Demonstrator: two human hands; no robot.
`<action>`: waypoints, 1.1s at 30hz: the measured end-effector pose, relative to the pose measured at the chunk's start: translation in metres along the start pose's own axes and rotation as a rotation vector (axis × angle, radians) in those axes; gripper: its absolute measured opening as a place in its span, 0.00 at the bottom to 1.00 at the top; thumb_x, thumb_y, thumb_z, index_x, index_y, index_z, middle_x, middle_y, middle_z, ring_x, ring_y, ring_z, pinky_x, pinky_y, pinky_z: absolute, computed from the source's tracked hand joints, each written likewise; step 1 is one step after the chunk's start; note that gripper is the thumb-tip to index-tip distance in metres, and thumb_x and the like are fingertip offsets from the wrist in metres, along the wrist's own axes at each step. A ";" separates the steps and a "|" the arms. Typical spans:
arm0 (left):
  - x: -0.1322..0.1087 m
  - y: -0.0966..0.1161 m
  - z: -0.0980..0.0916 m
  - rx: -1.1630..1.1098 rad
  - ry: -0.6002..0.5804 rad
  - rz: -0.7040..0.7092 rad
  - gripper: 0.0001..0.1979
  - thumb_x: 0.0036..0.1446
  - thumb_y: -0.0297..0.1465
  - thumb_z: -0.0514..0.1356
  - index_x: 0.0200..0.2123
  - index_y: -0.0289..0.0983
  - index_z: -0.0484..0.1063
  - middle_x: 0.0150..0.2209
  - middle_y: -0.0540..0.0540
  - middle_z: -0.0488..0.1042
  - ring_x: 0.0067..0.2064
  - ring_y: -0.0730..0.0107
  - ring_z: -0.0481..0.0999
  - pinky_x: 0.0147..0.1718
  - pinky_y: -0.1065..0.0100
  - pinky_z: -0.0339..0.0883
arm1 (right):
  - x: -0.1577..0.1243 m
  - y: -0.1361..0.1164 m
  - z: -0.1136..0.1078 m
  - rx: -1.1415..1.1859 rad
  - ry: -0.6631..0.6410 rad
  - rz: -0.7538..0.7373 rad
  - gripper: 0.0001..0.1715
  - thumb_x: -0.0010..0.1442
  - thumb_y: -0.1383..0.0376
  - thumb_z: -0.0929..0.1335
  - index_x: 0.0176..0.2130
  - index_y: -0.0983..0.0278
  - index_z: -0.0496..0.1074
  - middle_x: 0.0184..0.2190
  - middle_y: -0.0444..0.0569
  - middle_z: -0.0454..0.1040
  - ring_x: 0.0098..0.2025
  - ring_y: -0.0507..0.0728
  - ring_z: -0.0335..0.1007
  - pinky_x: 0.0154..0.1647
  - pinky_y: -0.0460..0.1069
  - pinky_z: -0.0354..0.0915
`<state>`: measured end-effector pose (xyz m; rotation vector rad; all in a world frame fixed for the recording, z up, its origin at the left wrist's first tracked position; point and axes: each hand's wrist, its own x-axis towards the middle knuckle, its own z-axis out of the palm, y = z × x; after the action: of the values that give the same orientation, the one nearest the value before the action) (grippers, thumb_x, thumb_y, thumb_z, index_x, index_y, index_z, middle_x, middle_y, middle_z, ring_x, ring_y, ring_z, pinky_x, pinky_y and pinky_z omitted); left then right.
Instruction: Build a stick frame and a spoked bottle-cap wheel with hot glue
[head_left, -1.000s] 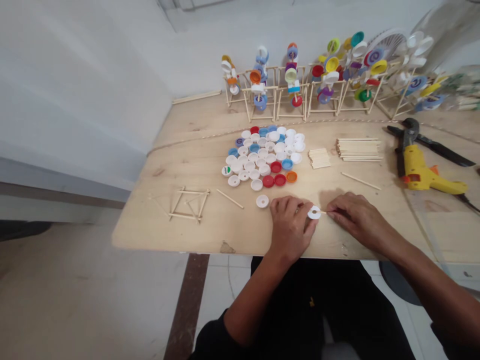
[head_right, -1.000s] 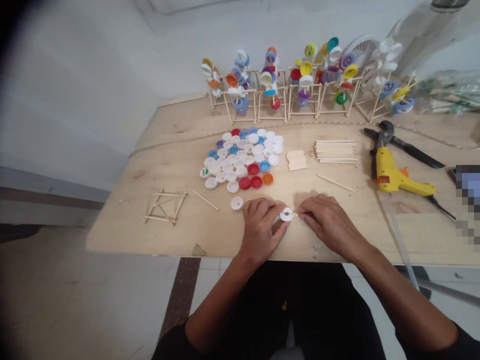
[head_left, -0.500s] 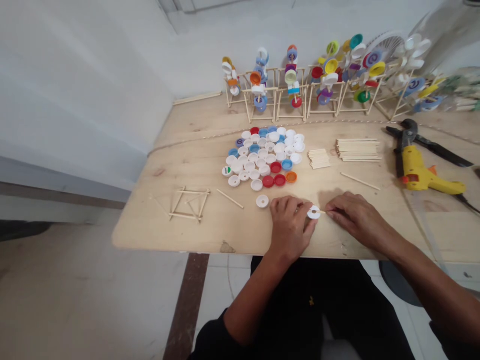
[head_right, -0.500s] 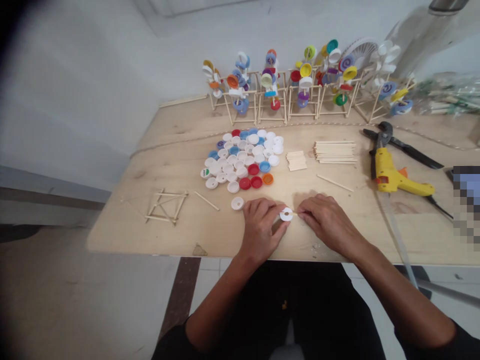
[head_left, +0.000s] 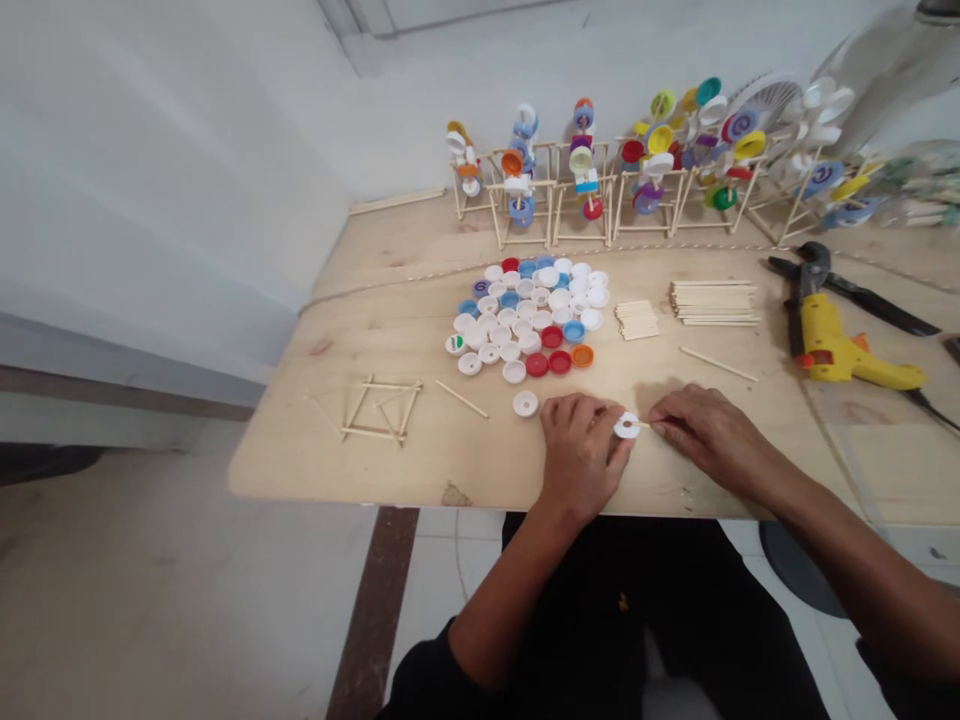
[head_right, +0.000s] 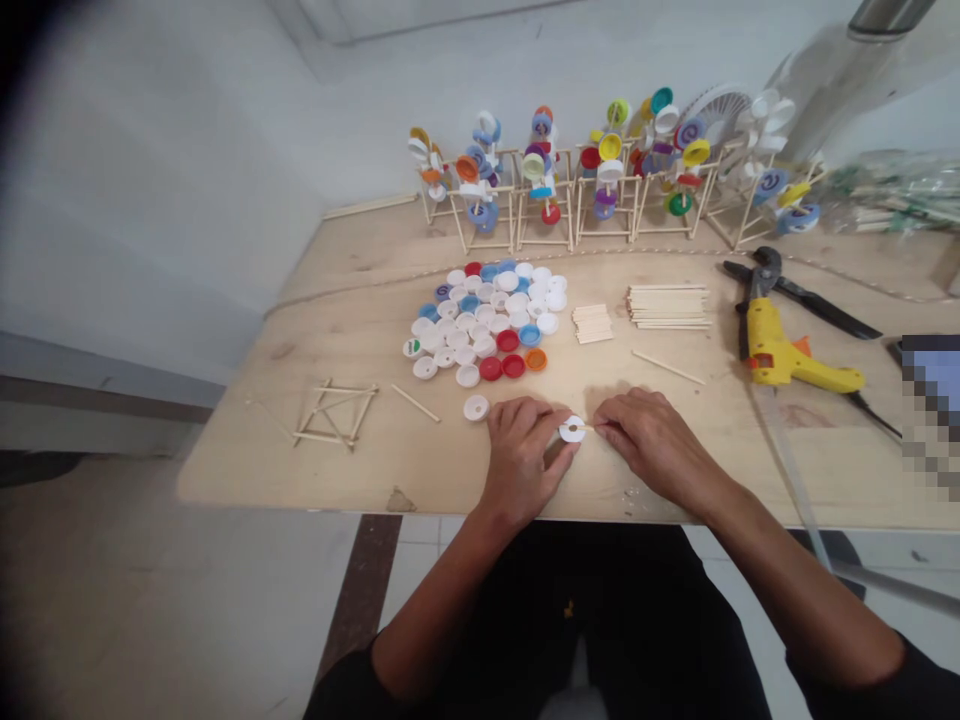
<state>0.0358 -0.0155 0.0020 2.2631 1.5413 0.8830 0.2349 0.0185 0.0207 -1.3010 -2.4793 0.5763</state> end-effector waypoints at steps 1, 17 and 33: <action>0.000 0.000 0.000 -0.002 0.001 0.000 0.10 0.57 0.33 0.61 0.43 0.39 0.73 0.41 0.45 0.72 0.46 0.60 0.67 0.48 0.54 0.55 | 0.000 0.000 0.000 0.000 -0.006 -0.001 0.10 0.64 0.62 0.61 0.35 0.61 0.70 0.31 0.49 0.75 0.34 0.57 0.68 0.38 0.54 0.61; -0.006 0.002 0.002 0.069 0.056 0.031 0.16 0.54 0.32 0.63 0.46 0.37 0.72 0.42 0.42 0.73 0.47 0.56 0.67 0.50 0.50 0.56 | -0.029 -0.014 -0.003 -0.184 0.212 -0.006 0.11 0.64 0.66 0.61 0.44 0.63 0.70 0.41 0.53 0.75 0.44 0.60 0.68 0.44 0.55 0.62; -0.031 0.015 0.007 0.336 0.028 0.136 0.22 0.61 0.39 0.55 0.57 0.39 0.66 0.61 0.43 0.65 0.65 0.49 0.55 0.62 0.41 0.40 | -0.037 -0.039 0.026 -0.270 0.471 -0.023 0.14 0.62 0.70 0.62 0.45 0.65 0.73 0.43 0.55 0.74 0.45 0.60 0.64 0.44 0.55 0.59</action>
<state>0.0435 -0.0493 -0.0060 2.6257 1.6713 0.7363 0.2161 -0.0380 0.0136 -1.3146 -2.2176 -0.0765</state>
